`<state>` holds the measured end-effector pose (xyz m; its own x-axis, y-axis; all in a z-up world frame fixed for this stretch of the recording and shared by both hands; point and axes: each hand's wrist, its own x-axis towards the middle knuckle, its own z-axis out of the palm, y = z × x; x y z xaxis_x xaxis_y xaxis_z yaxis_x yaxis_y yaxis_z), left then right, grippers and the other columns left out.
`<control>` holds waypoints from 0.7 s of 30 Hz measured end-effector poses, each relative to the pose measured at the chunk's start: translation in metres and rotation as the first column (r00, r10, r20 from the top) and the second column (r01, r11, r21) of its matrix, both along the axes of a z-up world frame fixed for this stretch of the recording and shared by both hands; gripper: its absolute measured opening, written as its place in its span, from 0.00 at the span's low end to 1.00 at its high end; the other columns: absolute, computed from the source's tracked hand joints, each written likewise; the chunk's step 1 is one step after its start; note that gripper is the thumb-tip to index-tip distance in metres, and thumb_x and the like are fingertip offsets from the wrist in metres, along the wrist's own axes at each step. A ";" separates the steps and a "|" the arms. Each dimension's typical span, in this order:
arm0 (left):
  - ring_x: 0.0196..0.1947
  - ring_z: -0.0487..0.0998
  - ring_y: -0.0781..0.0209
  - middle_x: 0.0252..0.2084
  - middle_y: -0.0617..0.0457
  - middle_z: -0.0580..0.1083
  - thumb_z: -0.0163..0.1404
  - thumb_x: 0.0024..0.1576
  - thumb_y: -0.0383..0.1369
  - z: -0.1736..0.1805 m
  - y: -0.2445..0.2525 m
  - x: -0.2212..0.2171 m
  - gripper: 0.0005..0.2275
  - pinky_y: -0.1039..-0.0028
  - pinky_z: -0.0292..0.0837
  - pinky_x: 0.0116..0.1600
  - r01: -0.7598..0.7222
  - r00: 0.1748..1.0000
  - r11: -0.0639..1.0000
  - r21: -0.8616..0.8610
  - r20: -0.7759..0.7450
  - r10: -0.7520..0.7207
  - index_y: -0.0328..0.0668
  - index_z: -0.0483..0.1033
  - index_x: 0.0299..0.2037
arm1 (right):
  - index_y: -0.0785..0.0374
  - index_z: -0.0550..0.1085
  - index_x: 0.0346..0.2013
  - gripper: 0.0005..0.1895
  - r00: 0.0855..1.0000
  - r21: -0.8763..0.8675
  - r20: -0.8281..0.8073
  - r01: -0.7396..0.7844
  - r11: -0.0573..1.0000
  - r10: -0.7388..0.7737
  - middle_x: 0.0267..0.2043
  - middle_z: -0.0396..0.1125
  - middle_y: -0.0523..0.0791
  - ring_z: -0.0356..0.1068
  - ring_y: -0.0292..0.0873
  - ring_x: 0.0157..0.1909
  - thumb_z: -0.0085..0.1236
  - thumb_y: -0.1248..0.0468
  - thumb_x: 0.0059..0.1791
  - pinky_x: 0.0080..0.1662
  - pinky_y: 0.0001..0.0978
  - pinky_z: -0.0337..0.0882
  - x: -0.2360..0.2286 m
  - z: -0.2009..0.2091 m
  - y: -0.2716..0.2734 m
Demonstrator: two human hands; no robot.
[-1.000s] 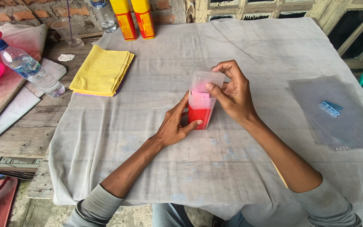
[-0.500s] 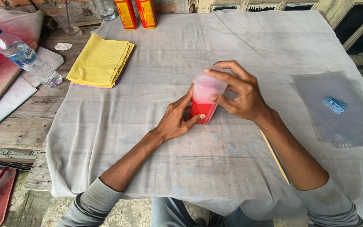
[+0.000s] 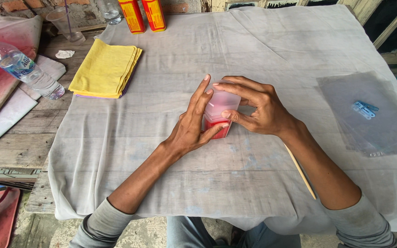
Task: The person folds a pink cloth, rolls it tightly using a wooden stick, and places it into a red plastic container. Then the person folds a yellow cloth into a smaller rectangle, smoothing the creases with the stick.
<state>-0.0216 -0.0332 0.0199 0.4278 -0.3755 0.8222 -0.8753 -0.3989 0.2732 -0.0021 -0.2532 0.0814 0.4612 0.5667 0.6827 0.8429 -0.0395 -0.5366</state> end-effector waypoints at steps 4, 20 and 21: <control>0.64 0.74 0.31 0.77 0.32 0.51 0.61 0.62 0.35 0.002 0.001 0.001 0.33 0.52 0.79 0.61 -0.019 1.000 1.000 0.021 0.017 0.018 0.37 0.53 0.72 | 0.71 0.72 0.60 0.27 1.000 -0.003 0.003 0.022 1.000 -0.022 0.60 0.66 0.60 0.73 0.59 0.57 0.67 0.64 0.48 0.46 0.44 0.79 0.002 -0.005 0.000; 0.57 0.78 0.32 0.73 0.32 0.59 0.61 0.60 0.32 -0.001 0.003 0.005 0.29 0.56 0.82 0.52 -0.003 1.000 1.000 -0.021 0.023 0.003 0.31 0.60 0.68 | 0.65 0.70 0.65 0.37 0.997 -0.038 0.001 0.079 0.996 -0.079 0.61 0.68 0.58 0.73 0.58 0.58 0.73 0.65 0.43 0.49 0.45 0.78 0.012 -0.014 0.003; 0.57 0.78 0.32 0.73 0.32 0.59 0.61 0.60 0.32 -0.001 0.003 0.004 0.29 0.56 0.82 0.52 -0.008 1.000 1.000 -0.022 0.026 0.009 0.31 0.60 0.68 | 0.65 0.70 0.65 0.37 0.997 -0.039 0.003 0.074 0.997 -0.074 0.61 0.68 0.58 0.73 0.58 0.58 0.73 0.65 0.43 0.49 0.45 0.78 0.014 -0.023 0.004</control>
<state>-0.0173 -0.0306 0.0184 0.4093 -0.3537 0.8411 -0.8789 -0.4004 0.2593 0.0118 -0.2493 0.0579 0.5015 0.5571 0.6619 0.8380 -0.1225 -0.5318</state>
